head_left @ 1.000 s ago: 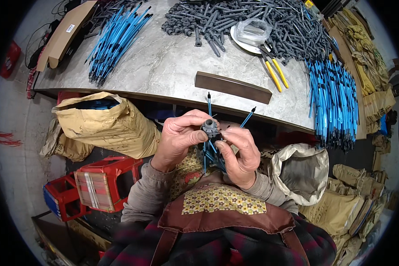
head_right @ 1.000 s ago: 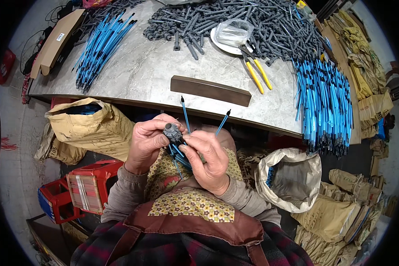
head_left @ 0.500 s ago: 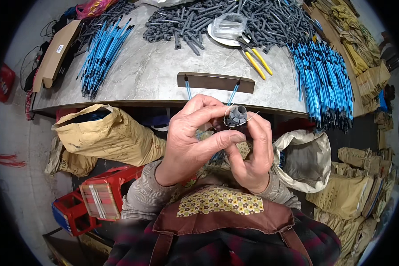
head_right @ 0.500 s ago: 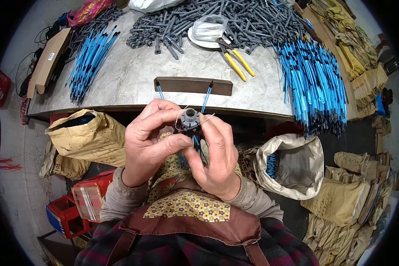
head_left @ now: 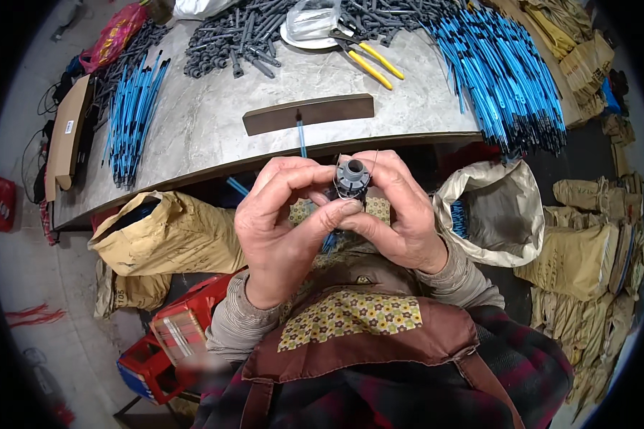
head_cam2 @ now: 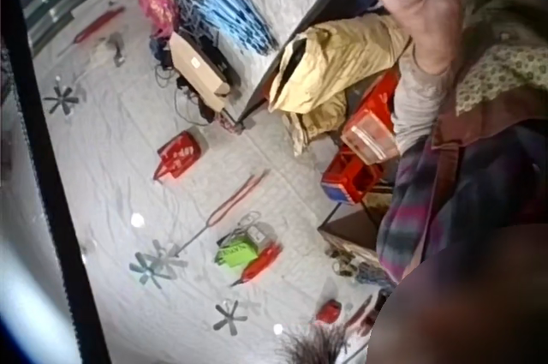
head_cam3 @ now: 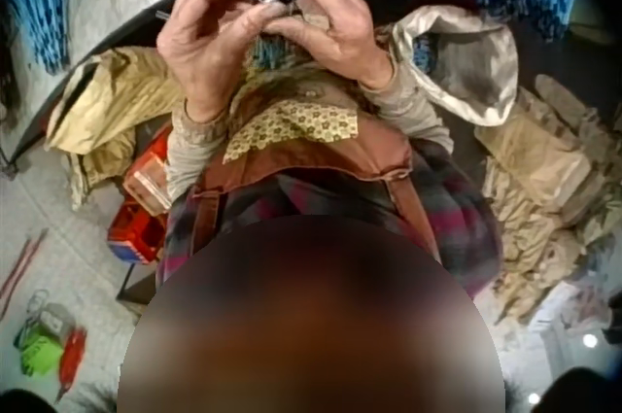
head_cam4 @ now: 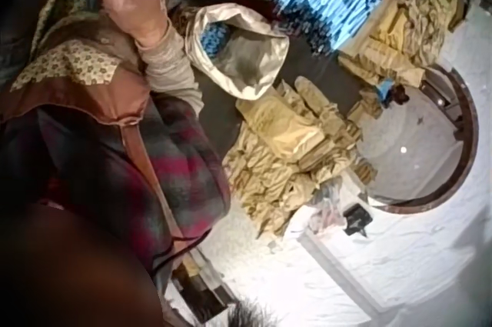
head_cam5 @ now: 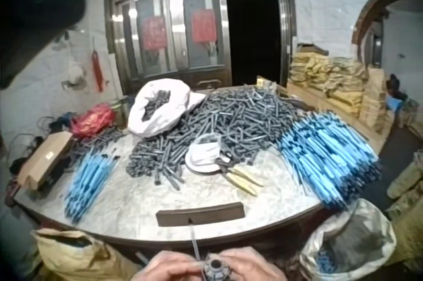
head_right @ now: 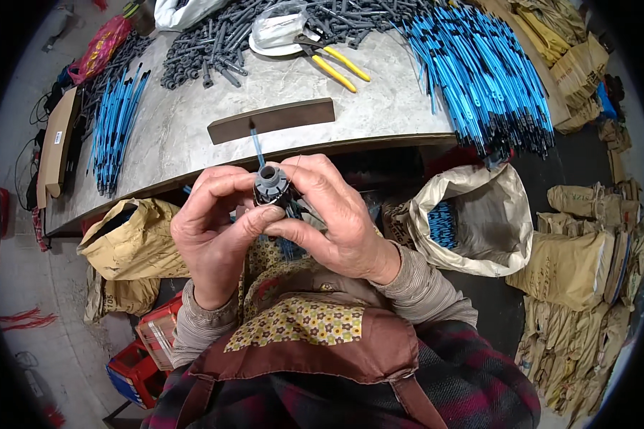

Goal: Bundling blue rods into a circular hub and trimming them with pliers at a factory workbench.

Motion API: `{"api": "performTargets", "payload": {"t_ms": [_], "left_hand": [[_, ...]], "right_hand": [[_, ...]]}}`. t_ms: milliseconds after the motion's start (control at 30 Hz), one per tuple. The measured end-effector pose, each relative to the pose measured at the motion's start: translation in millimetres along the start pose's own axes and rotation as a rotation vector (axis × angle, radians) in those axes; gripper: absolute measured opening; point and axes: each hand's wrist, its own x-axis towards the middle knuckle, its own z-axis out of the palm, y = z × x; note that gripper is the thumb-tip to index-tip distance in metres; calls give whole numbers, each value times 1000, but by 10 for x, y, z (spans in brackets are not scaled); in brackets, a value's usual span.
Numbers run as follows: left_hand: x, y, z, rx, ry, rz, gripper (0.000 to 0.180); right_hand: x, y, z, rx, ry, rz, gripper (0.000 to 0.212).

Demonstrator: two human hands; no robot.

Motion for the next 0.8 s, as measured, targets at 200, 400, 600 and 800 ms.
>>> {"api": "performTargets", "payload": {"t_ms": [200, 400, 600, 800], "left_hand": [[111, 48, -26, -398, 7, -316, 28], [152, -146, -118, -494, -50, -456, 22], [151, -251, -40, -532, -33, -309, 14], [135, -121, -3, -278, 101, -51, 15]], "right_hand": [[-22, 206, -127, 122, -83, 43, 57], [-161, 156, 97, 468, 146, 280, 58], [-123, 142, 57, 365, 111, 183, 65], [-109, 211, -88, 131, 74, 91, 58]]}}
